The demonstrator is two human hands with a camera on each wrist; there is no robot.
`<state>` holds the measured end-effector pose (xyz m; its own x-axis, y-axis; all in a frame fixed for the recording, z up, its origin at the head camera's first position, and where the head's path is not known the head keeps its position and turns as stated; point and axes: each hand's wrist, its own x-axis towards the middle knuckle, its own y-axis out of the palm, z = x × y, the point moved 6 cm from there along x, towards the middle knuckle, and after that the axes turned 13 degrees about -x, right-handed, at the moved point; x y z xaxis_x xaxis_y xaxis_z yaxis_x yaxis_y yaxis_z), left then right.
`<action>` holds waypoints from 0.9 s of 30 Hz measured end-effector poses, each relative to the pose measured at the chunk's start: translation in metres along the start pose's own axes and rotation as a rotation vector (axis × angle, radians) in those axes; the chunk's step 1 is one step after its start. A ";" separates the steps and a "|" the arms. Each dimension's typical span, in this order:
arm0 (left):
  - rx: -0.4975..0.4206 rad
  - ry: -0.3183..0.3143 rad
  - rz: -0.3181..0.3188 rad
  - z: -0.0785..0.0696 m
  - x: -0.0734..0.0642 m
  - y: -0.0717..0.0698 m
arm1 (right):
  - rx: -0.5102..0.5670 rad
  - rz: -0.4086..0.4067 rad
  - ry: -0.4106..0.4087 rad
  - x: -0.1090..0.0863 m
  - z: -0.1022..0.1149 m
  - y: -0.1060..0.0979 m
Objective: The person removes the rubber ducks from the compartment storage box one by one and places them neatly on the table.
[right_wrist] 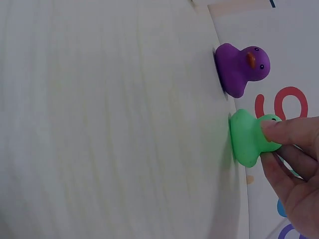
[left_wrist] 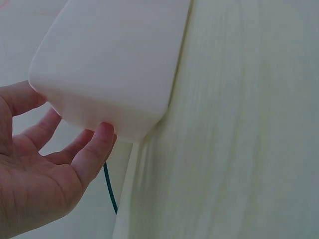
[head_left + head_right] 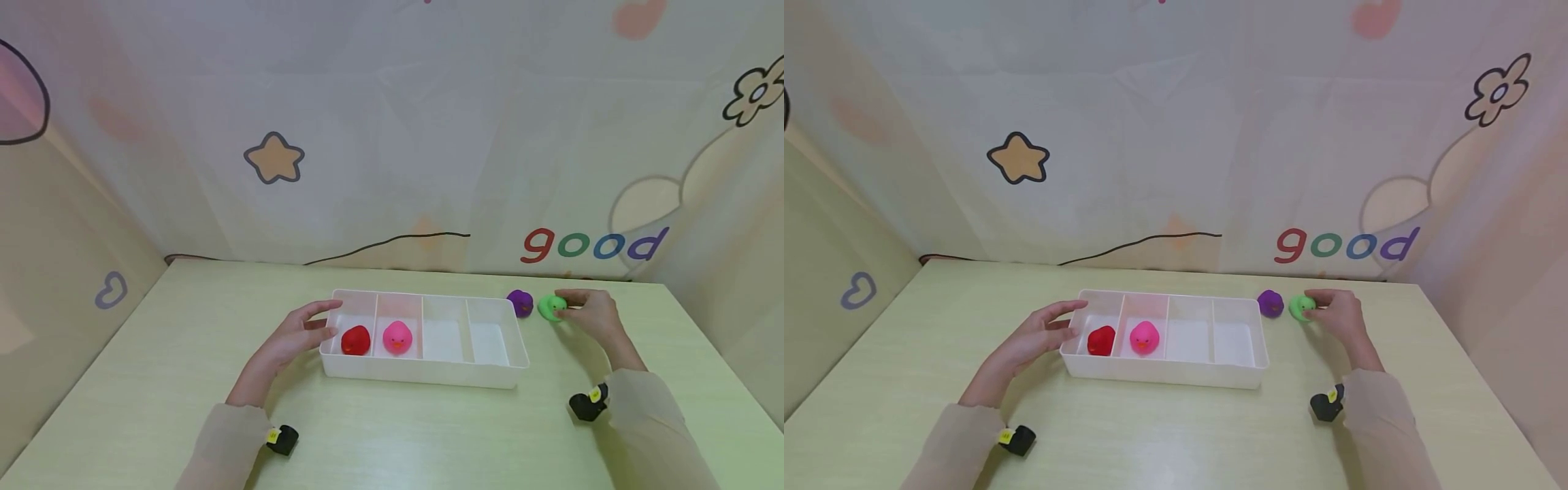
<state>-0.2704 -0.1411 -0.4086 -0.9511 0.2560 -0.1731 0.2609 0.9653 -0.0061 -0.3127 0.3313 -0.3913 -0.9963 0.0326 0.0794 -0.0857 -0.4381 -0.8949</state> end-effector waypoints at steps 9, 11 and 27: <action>-0.014 0.007 0.010 0.000 -0.001 0.000 | 0.001 0.008 -0.015 0.001 -0.001 0.003; -0.015 0.010 0.010 0.000 -0.001 0.000 | 0.006 0.016 -0.014 0.002 -0.002 0.003; -0.016 0.011 0.015 0.001 0.000 0.000 | 0.040 0.024 -0.038 -0.002 -0.001 0.003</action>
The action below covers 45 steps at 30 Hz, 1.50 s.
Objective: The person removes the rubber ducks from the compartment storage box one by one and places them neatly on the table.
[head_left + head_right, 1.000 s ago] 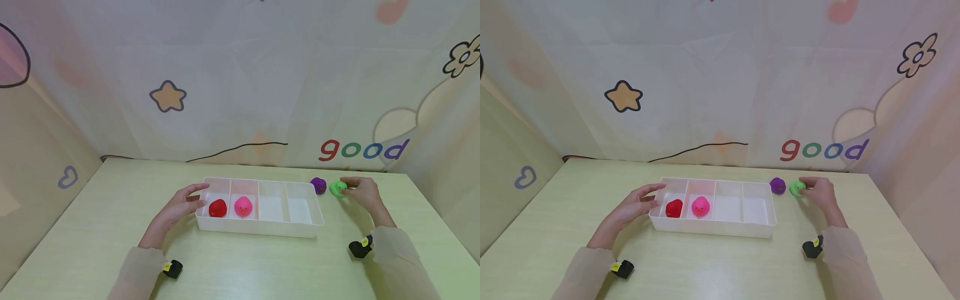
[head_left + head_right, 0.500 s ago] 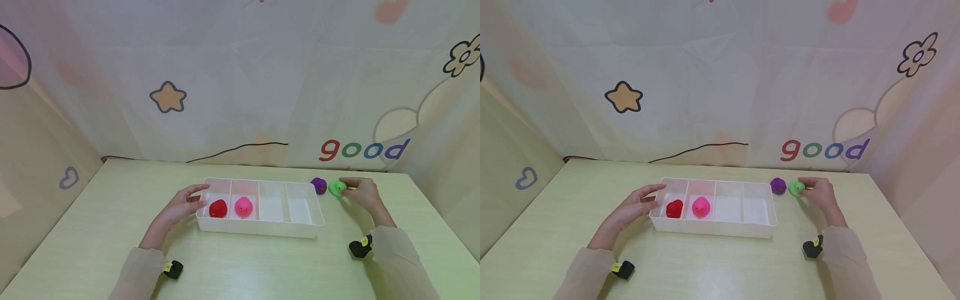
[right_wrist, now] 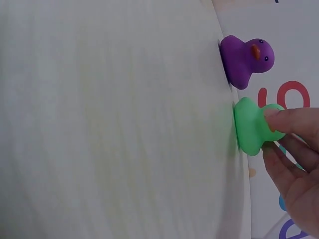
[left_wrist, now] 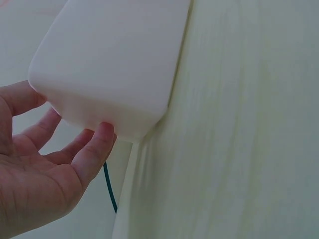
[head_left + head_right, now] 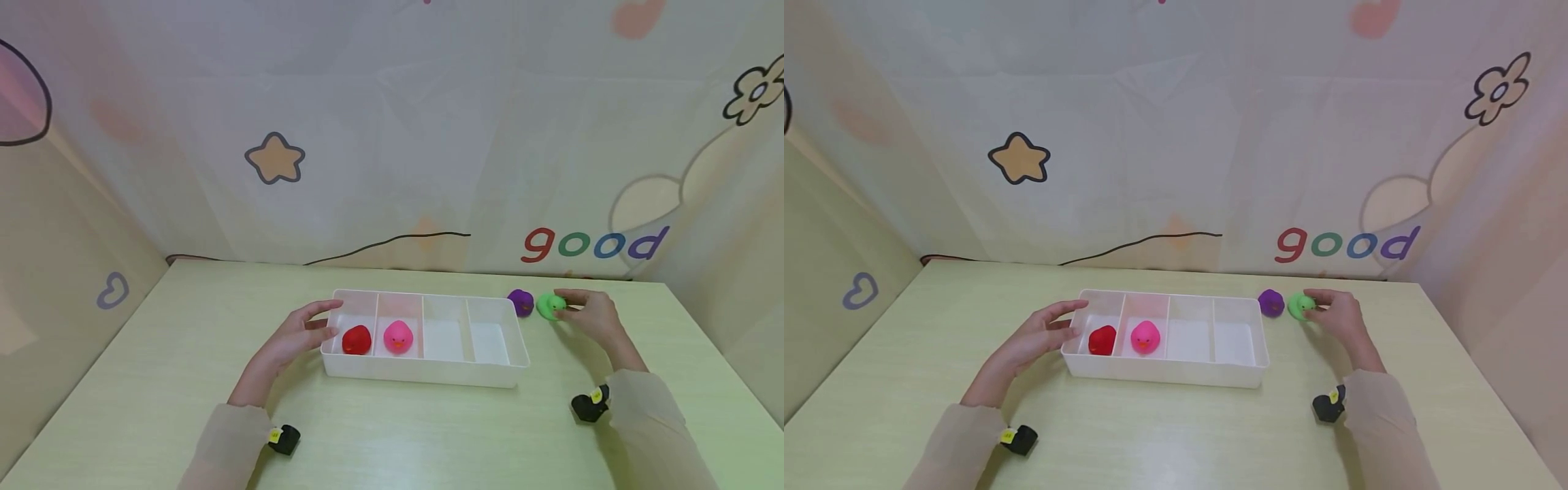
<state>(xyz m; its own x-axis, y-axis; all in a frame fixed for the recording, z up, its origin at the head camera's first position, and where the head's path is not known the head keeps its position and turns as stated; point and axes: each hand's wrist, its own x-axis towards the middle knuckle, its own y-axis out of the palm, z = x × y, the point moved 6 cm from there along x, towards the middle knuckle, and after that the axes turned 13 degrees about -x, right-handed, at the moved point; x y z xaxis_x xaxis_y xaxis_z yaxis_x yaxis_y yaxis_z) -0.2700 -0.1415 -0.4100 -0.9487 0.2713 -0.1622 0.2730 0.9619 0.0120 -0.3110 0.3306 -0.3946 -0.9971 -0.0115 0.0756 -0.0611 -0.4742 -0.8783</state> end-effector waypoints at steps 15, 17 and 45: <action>0.031 -0.003 -0.021 0.001 0.001 0.000 | 0.182 -0.037 -0.014 -0.014 0.022 -0.012; 0.025 -0.002 -0.015 0.001 0.000 0.000 | 0.198 -0.046 -0.036 -0.017 0.031 -0.014; 0.023 -0.010 -0.021 0.000 0.002 0.000 | 0.401 0.032 -0.394 -0.051 0.167 0.011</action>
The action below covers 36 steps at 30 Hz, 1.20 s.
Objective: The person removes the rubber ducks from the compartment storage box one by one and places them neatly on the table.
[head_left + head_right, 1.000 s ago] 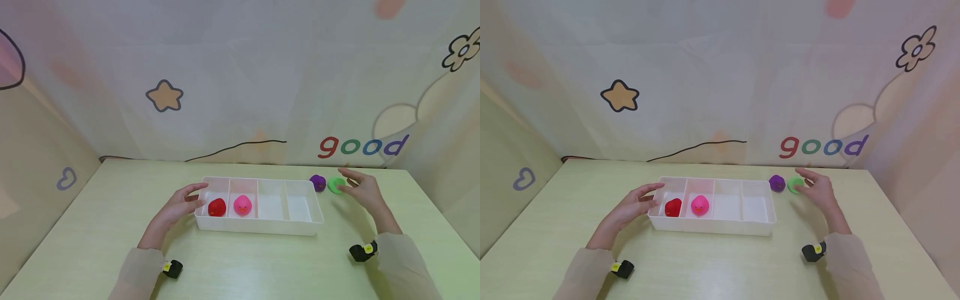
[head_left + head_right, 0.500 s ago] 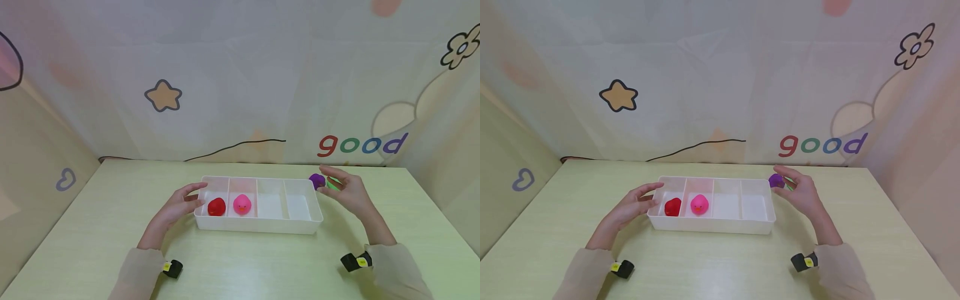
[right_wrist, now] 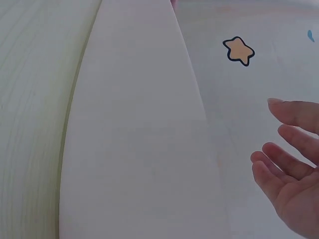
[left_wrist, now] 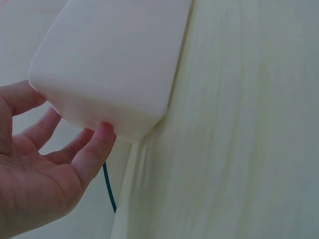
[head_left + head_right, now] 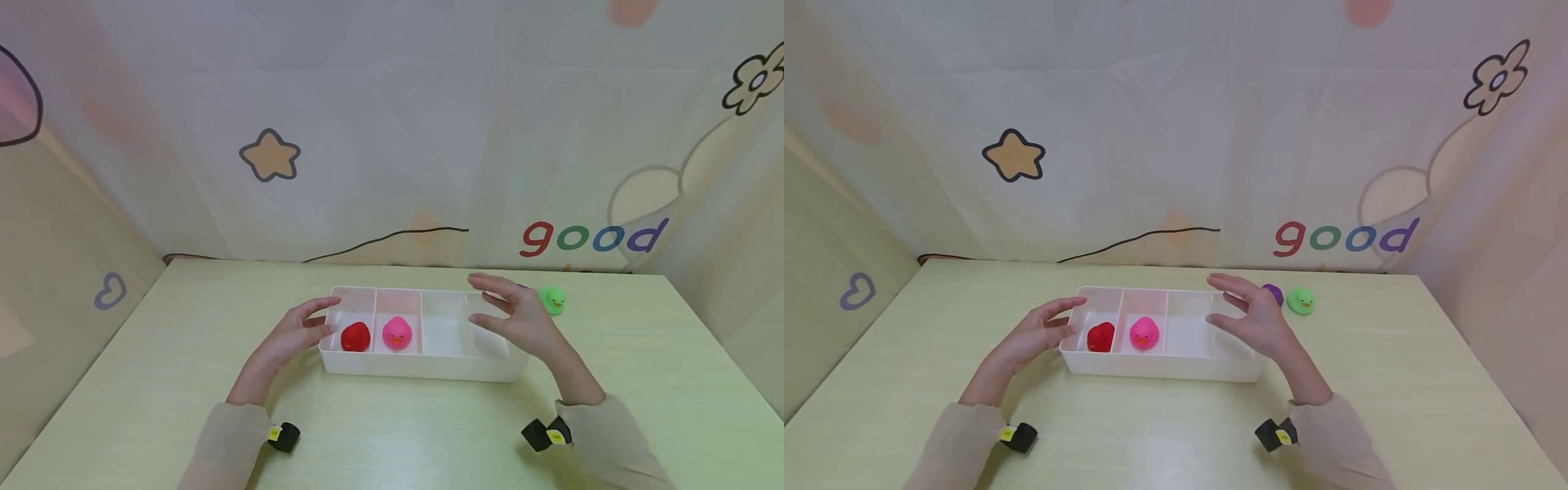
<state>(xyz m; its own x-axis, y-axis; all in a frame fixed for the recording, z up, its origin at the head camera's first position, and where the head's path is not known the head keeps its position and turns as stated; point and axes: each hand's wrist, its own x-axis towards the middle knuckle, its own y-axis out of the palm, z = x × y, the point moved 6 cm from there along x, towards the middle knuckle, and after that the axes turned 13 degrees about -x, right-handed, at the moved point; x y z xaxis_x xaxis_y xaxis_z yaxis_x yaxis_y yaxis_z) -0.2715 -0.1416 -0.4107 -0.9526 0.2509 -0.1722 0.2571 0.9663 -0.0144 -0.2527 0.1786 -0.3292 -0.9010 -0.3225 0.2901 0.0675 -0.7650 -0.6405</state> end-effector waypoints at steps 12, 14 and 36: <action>-0.049 0.033 0.039 -0.001 -0.001 0.002 | 0.038 0.080 -0.045 0.019 0.028 0.046; -0.050 0.031 0.038 -0.002 -0.001 0.003 | 0.036 0.090 -0.049 0.021 0.030 0.052; -0.037 0.014 0.018 -0.002 -0.002 0.002 | -0.131 0.270 0.009 0.036 0.039 0.107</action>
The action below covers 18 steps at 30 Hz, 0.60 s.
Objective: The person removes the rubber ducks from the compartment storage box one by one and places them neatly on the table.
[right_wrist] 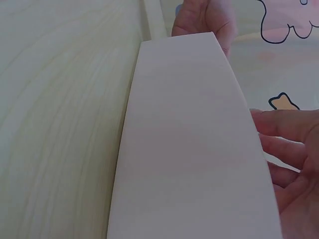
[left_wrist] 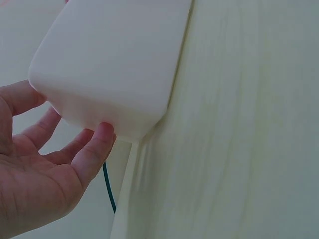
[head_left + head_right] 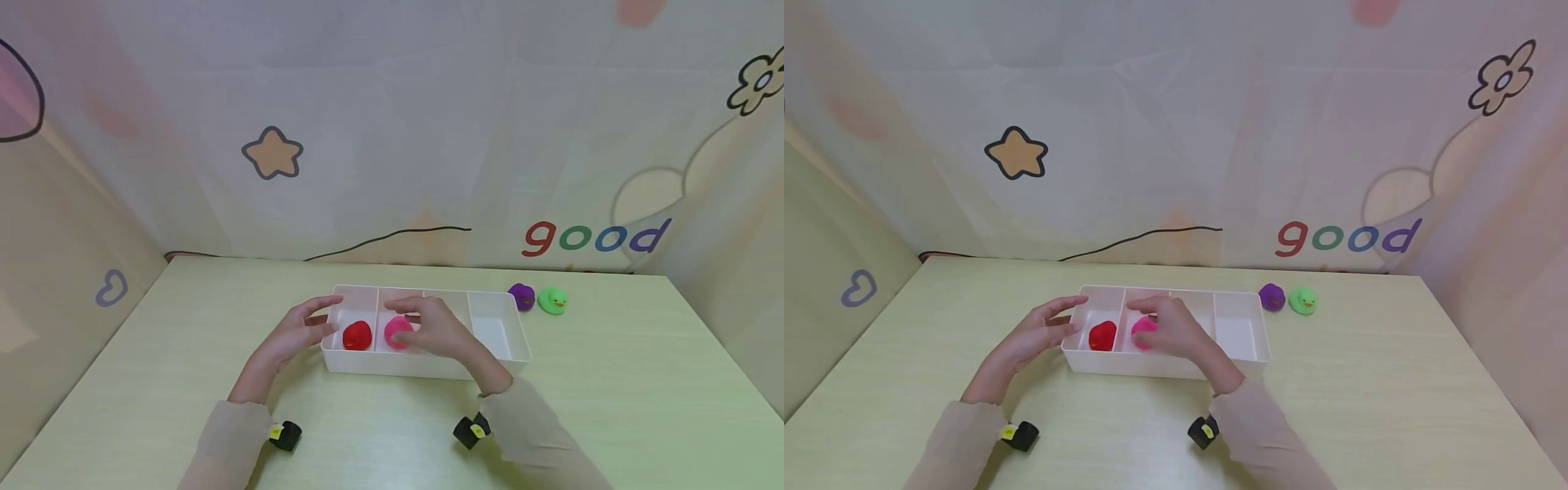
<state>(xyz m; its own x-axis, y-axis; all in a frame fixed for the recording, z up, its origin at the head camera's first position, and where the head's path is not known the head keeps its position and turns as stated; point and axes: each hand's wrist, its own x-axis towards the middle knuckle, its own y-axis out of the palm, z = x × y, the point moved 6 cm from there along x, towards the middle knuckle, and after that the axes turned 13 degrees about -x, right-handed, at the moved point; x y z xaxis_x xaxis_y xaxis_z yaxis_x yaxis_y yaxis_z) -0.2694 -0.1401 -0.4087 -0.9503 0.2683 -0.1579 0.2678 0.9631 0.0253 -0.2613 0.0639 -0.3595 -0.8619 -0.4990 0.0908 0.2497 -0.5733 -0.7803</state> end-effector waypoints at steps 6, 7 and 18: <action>0.003 -0.007 -0.003 0.000 0.000 0.000 | -0.179 0.008 0.083 0.008 0.004 0.008; 0.004 -0.008 -0.004 0.000 0.000 0.000 | -0.199 0.012 0.094 0.009 0.004 0.009; 0.002 -0.007 -0.003 0.000 0.000 0.000 | -0.458 0.037 0.140 0.014 0.014 0.020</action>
<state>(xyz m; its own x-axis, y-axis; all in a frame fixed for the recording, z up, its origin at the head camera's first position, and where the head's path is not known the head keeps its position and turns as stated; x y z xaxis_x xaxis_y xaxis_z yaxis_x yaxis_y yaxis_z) -0.2696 -0.1405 -0.4089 -0.9501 0.2650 -0.1647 0.2649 0.9640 0.0231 -0.2623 0.0357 -0.3650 -0.9149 -0.4036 -0.0015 0.0882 -0.1962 -0.9766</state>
